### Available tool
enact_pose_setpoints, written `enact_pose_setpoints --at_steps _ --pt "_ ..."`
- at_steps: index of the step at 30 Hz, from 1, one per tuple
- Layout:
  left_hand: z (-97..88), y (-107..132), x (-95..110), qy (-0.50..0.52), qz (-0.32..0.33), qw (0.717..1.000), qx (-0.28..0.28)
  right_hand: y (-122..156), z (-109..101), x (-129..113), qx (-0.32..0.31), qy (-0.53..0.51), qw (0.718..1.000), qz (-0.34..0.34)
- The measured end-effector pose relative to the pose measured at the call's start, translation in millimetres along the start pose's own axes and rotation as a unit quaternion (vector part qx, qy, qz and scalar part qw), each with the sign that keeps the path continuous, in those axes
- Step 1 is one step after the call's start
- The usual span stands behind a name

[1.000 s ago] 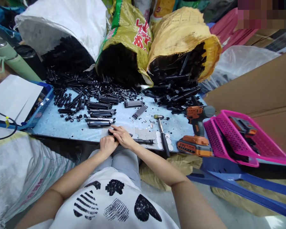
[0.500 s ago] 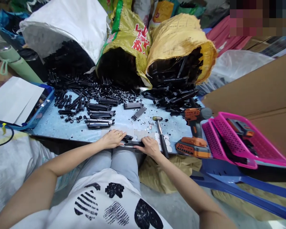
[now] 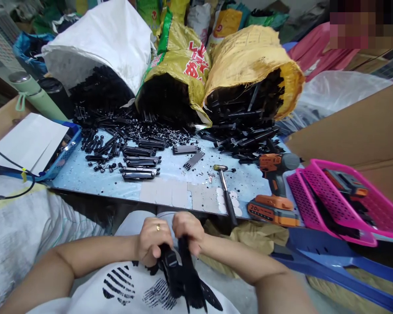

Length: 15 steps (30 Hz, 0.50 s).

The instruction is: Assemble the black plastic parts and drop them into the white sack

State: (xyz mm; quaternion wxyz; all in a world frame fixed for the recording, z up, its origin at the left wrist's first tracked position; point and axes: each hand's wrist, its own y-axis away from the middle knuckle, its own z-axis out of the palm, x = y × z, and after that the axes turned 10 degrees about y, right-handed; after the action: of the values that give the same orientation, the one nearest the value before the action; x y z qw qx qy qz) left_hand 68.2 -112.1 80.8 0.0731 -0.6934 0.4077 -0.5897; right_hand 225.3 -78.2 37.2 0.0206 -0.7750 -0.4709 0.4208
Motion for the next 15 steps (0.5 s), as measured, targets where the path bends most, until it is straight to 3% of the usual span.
enact_pose_setpoints --at_steps 1,3,4,6,9,11,13,15 --pt "4.6 2.1 0.4 -0.029 0.017 0.998 0.046 -10.3 22.7 2.9 0.076 0.027 0.994 0.071" --pt "6.1 8.1 -7.6 -0.117 0.043 0.986 0.108 -33.6 56.0 13.4 0.214 0.066 0.955 0.195" --pt "2.0 12.4 -15.5 -0.168 0.054 0.977 0.119 -44.2 63.6 20.4 0.255 0.069 0.939 0.219" --pt "-16.4 23.6 -37.9 -0.274 0.061 0.954 0.11 -56.8 58.0 36.3 0.304 0.063 0.927 0.208" --pt "-57.4 40.4 -78.0 -0.399 0.026 0.915 0.047 -45.2 8.4 59.0 0.361 0.104 0.9 0.22" --pt "-80.0 41.5 -101.1 -0.435 -0.028 0.9 -0.01 -20.8 -38.3 68.9 0.405 0.176 0.854 0.275" --pt "-91.1 27.4 -119.4 -0.451 -0.102 0.886 -0.024 8.5 -86.7 72.2 0.4 0.274 0.815 0.319" --pt "-92.2 -0.7 -135.5 -0.458 -0.196 0.867 0.005 36.8 -133.0 70.3 0.379 0.385 0.769 0.343"
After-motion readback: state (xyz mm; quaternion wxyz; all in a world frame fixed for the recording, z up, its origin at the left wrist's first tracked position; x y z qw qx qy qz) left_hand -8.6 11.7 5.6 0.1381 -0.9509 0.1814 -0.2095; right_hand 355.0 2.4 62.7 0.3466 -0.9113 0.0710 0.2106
